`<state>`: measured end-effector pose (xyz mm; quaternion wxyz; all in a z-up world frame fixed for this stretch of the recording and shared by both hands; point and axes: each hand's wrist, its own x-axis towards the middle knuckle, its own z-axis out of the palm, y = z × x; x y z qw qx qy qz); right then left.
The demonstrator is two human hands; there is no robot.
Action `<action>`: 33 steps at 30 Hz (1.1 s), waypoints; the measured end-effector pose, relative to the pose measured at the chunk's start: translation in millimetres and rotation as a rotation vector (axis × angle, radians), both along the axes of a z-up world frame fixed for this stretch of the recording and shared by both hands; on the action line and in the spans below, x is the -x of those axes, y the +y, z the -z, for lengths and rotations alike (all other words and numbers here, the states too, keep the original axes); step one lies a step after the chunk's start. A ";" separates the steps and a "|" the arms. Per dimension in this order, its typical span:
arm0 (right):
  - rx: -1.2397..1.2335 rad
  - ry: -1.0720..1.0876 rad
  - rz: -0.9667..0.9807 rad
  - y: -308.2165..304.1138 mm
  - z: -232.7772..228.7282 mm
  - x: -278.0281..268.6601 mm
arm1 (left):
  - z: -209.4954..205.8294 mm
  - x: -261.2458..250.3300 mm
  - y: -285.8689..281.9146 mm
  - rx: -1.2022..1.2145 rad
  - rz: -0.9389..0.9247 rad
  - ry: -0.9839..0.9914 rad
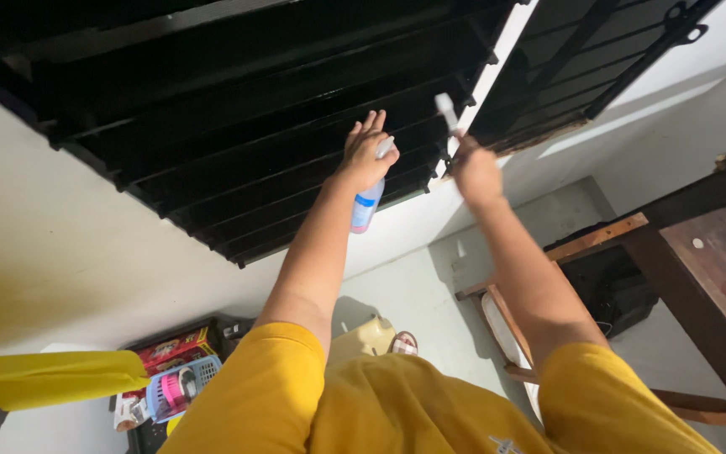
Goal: The person sprays a cleaning solution onto a black metal window grille and scrubs it with a toothbrush. They repeatedly spray and scrub different sections of the grille throughout the clip.
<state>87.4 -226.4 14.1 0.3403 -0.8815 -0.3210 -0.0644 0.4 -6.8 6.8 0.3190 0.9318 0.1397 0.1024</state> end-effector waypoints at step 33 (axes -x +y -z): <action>-0.101 -0.310 -0.250 23.9 4.8 21.0 | -18.5 73.6 -13.3 -0.429 -0.099 -0.157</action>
